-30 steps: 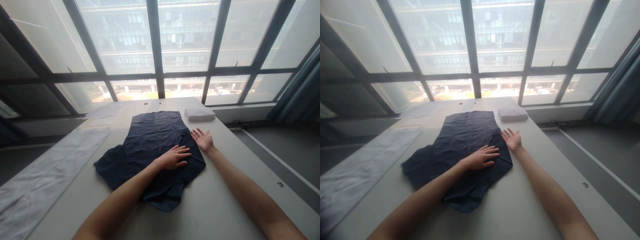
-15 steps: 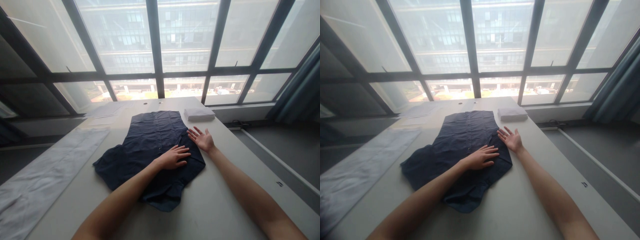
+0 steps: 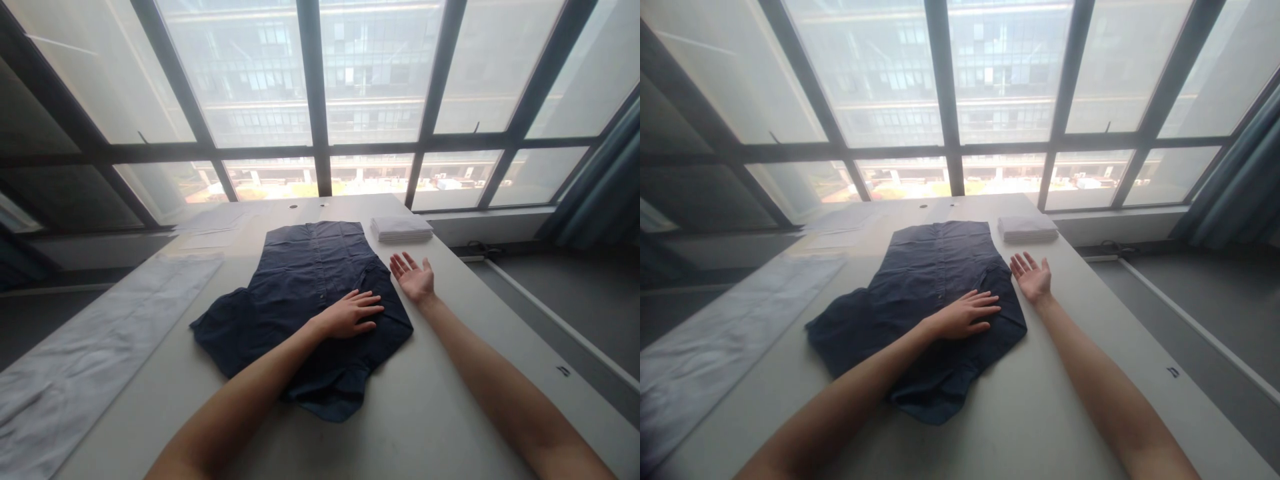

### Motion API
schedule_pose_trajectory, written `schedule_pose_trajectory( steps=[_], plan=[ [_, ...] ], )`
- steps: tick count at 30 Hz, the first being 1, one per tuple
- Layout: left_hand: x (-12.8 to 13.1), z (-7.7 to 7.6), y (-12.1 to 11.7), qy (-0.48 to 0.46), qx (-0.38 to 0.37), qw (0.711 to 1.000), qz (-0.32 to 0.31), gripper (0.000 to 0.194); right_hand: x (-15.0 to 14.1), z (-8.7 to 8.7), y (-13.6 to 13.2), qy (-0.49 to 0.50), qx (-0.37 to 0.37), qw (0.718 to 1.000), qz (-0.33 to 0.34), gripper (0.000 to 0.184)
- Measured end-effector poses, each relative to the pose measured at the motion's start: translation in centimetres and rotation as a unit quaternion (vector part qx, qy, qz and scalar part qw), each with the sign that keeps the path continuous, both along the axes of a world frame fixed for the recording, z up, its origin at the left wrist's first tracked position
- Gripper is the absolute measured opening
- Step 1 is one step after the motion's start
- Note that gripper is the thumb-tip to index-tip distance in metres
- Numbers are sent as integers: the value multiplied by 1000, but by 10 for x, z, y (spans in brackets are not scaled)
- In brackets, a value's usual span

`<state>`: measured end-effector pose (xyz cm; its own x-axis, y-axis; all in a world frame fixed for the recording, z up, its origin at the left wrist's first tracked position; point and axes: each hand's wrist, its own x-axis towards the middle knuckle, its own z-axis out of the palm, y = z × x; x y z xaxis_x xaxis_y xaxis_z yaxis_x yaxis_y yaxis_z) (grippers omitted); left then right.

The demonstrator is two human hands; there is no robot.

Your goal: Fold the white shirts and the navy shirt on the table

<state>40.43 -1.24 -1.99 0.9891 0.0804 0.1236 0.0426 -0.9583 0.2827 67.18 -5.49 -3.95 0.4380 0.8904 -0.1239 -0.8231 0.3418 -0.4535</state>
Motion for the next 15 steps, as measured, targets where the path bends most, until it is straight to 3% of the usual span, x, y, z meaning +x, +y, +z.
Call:
schedule_pose_trajectory(
  steps=[4, 8, 15],
  plan=[
    [0, -1, 0, -2, 3, 1000, 0, 50, -8, 5, -3, -34, 37, 995, 91, 61],
    [1, -2, 1, 0, 6, 1000, 1, 50, -14, 6, -3, -47, 7, 988, 145, 62],
    [0, 1, -1, -21, 15, 1000, -1, 50, -8, 1, 1, -37, -12, 997, 70, 52]
  ],
)
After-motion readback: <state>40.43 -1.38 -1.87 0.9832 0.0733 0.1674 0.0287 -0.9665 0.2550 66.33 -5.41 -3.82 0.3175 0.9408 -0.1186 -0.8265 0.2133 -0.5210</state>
